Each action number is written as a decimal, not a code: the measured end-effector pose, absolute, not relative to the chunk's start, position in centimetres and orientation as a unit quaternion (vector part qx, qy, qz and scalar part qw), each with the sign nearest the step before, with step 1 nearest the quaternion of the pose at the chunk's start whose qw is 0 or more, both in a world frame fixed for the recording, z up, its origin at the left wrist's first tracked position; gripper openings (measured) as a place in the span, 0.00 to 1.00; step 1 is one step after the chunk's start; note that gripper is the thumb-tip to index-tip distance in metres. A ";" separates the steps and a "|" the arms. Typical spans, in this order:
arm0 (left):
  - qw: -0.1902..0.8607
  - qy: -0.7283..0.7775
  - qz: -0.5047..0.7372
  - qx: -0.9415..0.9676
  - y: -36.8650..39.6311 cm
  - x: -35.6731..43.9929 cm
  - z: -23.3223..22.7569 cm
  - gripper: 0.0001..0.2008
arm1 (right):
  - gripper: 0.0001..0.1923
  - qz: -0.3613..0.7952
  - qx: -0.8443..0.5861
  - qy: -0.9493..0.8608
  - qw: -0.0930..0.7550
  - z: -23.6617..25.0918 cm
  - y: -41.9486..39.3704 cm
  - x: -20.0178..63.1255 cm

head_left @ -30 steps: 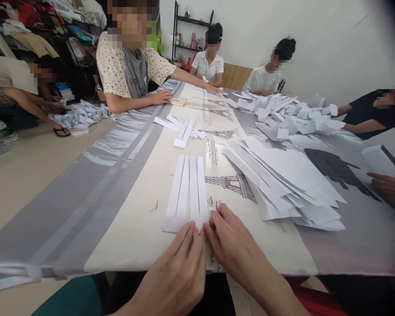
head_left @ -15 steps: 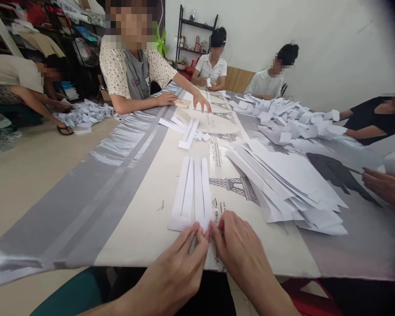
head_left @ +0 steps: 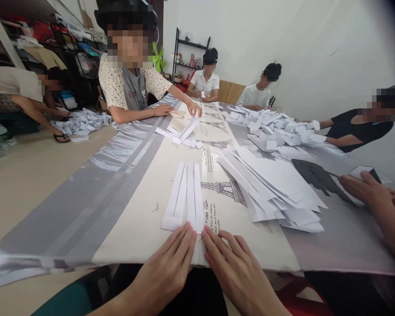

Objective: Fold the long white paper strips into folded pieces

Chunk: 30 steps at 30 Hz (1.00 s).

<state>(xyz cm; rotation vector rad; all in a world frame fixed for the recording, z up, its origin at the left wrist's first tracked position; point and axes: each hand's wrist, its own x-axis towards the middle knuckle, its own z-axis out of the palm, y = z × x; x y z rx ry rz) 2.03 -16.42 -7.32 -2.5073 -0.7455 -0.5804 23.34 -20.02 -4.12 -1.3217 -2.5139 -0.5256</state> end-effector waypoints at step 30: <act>0.145 -0.186 -0.456 -0.858 -16.6 3.2 -9.8 0.16 | 0.12 -0.198 -0.332 -0.908 0.166 -3.2 -19.8 23.9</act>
